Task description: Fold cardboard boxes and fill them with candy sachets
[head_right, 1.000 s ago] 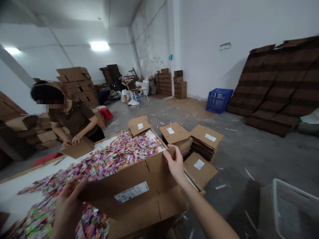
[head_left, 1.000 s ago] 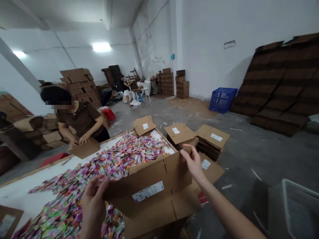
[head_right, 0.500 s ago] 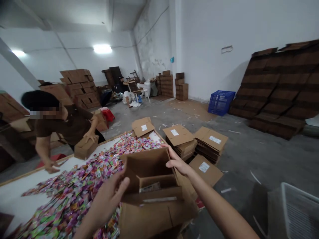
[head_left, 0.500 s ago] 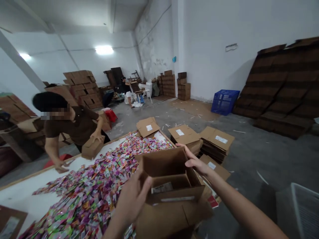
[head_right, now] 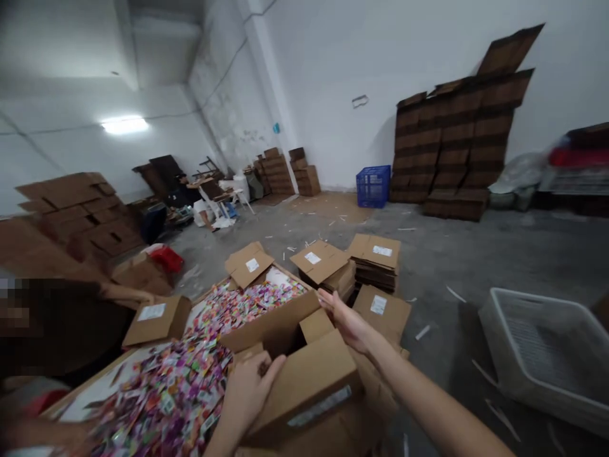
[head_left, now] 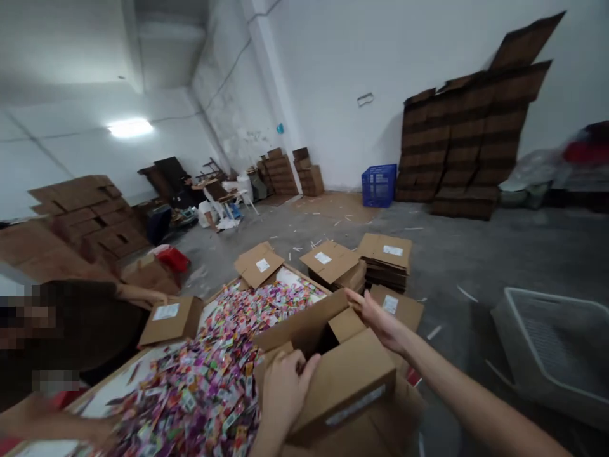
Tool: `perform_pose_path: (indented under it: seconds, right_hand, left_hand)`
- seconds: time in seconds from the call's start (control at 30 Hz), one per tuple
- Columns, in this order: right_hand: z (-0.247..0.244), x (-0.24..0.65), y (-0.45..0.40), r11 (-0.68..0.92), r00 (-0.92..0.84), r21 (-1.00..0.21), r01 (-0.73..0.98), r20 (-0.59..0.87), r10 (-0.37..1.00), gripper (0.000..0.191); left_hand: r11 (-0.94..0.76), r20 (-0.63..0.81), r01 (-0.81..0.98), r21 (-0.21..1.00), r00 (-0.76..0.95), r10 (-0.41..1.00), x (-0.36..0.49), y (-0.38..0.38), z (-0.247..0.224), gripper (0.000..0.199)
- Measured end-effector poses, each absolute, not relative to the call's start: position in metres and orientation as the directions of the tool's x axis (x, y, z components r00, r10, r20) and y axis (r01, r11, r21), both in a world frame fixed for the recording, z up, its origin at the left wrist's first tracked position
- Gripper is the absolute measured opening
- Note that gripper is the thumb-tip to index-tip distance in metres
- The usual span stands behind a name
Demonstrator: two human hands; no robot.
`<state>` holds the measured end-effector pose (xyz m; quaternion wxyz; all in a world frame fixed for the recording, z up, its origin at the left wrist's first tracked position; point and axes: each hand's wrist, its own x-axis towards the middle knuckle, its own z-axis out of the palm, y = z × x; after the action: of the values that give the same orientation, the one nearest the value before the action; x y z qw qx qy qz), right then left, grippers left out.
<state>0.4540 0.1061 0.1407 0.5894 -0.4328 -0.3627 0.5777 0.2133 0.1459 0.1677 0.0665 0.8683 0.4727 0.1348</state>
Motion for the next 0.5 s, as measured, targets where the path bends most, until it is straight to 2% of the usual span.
perform_pose_path:
  seconds: [0.07,0.1,0.13,0.17,0.2,0.23,0.27,0.3,0.33,0.4,0.5]
  right_hand:
    - [0.131,0.454,0.095,-0.008,0.105,-0.963,-0.27,-0.037,0.994,0.102]
    - [0.129,0.455,0.09,-0.007,0.096,-0.98,-0.2,-0.026,0.995,0.106]
    - [0.128,0.458,0.086,-0.016,0.071,-0.99,-0.141,-0.026,0.997,0.11]
    - [0.129,0.46,0.083,-0.039,0.038,-0.993,-0.109,-0.043,0.998,0.111]
    - [0.131,0.463,0.082,-0.067,0.015,-0.993,-0.102,-0.069,0.998,0.111]
    - [0.134,0.466,0.082,-0.091,-0.004,-0.99,-0.107,-0.091,0.996,0.11]
    - [0.137,0.468,0.084,-0.109,-0.015,-0.987,-0.116,-0.108,0.994,0.111]
    - [0.139,0.47,0.086,-0.122,-0.02,-0.984,-0.128,-0.121,0.992,0.112]
    - [0.141,0.471,0.088,-0.129,-0.023,-0.981,-0.142,-0.127,0.992,0.113]
    - [0.142,0.473,0.091,-0.128,-0.035,-0.977,-0.171,-0.124,0.992,0.113]
    - [0.137,0.476,0.093,-0.111,-0.073,-0.977,-0.181,-0.099,0.992,0.117]
  left_hand:
    - [-0.67,0.483,0.728,0.146,0.539,0.691,0.209,0.138,0.163,0.027]
    - [-0.728,0.623,0.683,0.065,0.542,0.564,0.21,0.137,0.167,0.029]
    - [-0.761,0.697,0.649,-0.014,0.552,0.458,0.215,0.14,0.177,0.036]
    - [-0.774,0.706,0.63,-0.06,0.575,0.413,0.221,0.146,0.191,0.044]
    - [-0.784,0.657,0.618,-0.052,0.612,0.439,0.228,0.156,0.207,0.055]
    - [-0.77,0.533,0.638,0.005,0.65,0.542,0.236,0.168,0.223,0.071]
    - [-0.729,0.378,0.676,0.104,0.651,0.658,0.243,0.179,0.237,0.087]
    - [-0.691,0.191,0.691,0.212,0.665,0.722,0.248,0.187,0.248,0.094]
    - [-0.666,0.027,0.686,0.293,0.69,0.723,0.252,0.191,0.254,0.103]
    - [-0.675,-0.133,0.626,0.391,0.764,0.632,0.255,0.184,0.253,0.116]
    - [-0.757,-0.151,0.547,0.357,0.834,0.531,0.251,0.148,0.229,0.136]
